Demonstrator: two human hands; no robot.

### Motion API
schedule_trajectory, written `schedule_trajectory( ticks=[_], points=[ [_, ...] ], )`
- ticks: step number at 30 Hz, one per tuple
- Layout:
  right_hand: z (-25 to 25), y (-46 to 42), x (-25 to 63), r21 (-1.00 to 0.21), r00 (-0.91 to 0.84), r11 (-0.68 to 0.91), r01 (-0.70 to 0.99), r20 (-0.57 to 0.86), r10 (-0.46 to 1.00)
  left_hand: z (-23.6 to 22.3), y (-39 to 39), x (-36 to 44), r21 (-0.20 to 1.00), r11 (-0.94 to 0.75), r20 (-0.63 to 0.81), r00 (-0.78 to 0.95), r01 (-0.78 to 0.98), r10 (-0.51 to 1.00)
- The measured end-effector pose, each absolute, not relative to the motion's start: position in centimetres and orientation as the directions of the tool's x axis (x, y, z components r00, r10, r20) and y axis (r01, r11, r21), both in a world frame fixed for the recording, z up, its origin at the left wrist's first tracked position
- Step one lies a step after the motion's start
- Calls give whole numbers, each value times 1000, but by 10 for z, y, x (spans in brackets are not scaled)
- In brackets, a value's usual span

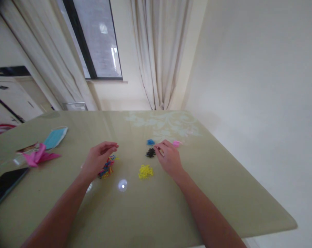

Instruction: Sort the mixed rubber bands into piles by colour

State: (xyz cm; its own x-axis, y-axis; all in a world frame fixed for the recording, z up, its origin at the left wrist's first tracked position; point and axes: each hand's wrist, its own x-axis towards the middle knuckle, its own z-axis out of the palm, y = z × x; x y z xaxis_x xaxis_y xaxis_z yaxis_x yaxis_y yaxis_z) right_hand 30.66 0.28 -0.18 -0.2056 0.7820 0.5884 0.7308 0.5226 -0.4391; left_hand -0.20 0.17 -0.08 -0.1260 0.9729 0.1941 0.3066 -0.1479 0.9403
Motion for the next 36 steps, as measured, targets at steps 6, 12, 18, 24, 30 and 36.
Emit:
schedule_trajectory(
  ticks=[6, 12, 18, 24, 30, 36],
  points=[
    [1, -22, 277, -437, -317, 658, 613, 627, 712, 3, -19, 32, 994, -62, 62, -4, -89, 998],
    [2, -39, 260, -369, -396, 744, 558, 669, 629, 3, -37, 62, 929, 80, -44, 107, -360, 993],
    [2, -42, 258, -344, -366, 763, 547, 721, 588, 3, -41, 67, 935, 77, -35, 126, -346, 991],
    [7, -43, 262, -403, -319, 762, 506, 733, 600, 3, -40, 67, 973, 29, 0, 125, -230, 992],
    [26, -36, 285, -587, -77, 693, 419, 737, 671, 5, -25, 41, 860, -166, 173, 30, 483, 984],
    [34, -30, 301, -651, 23, 649, 393, 713, 701, -8, -16, 19, 271, -108, 152, 68, 957, 986]
  ],
)
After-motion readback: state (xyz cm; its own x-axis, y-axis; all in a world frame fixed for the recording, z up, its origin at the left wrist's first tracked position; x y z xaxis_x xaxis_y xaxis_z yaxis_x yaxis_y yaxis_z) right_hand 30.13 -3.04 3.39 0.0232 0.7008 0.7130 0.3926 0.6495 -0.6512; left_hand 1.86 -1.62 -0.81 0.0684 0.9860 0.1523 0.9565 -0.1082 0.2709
